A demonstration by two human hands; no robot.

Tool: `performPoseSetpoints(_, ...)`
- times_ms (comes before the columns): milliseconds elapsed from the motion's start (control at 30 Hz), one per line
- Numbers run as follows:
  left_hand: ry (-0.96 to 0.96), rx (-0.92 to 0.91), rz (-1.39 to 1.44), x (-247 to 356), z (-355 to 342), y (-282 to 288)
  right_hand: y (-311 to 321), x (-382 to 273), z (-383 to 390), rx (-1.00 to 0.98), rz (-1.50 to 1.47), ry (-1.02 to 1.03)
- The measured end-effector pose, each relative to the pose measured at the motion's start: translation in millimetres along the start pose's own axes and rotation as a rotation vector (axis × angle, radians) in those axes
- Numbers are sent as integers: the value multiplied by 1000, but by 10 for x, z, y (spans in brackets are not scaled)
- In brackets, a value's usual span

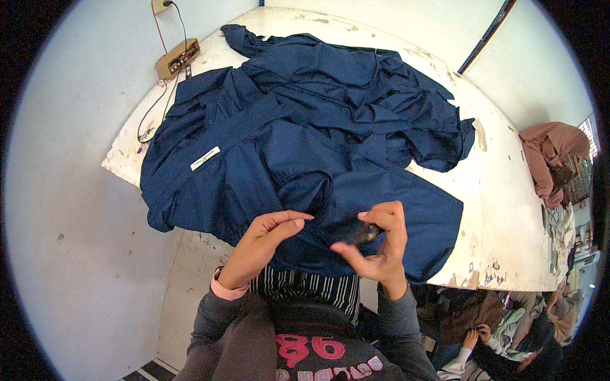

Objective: The person uses a small blade to cut a dark blue jacket laid on a white table. They repeatedly lift, fold, and reposition sections of the jacket, then cut along seams and edges. The jacket is handled one section at a time, with frequent repositioning between cuts.

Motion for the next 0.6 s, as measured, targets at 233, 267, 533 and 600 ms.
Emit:
performPoseSetpoints(233, -18, 18, -9, -2, 5, 10, 409, 309, -25, 336, 22, -189)
performPoseSetpoints(267, -31, 15, -10, 0, 5, 3, 573, 435, 1, 484, -227, -225)
performPoseSetpoints(533, -586, 132, -869, 553, 88, -84, -49, 274, -165, -605, 26, -118)
performPoseSetpoints(600, -643, 179, -1081, 641, 67, 39, 114, 177, -311, -506, 176, -29)
Point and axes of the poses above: each hand's wrist, its own z-axis away from the middle knuckle, its own y-axis out of the back of the hand, x = y × z, the point moved 6 cm from there along -z, towards the middle knuckle, and after that the axes turned 14 degrees about -z, right-handed, at the moved point
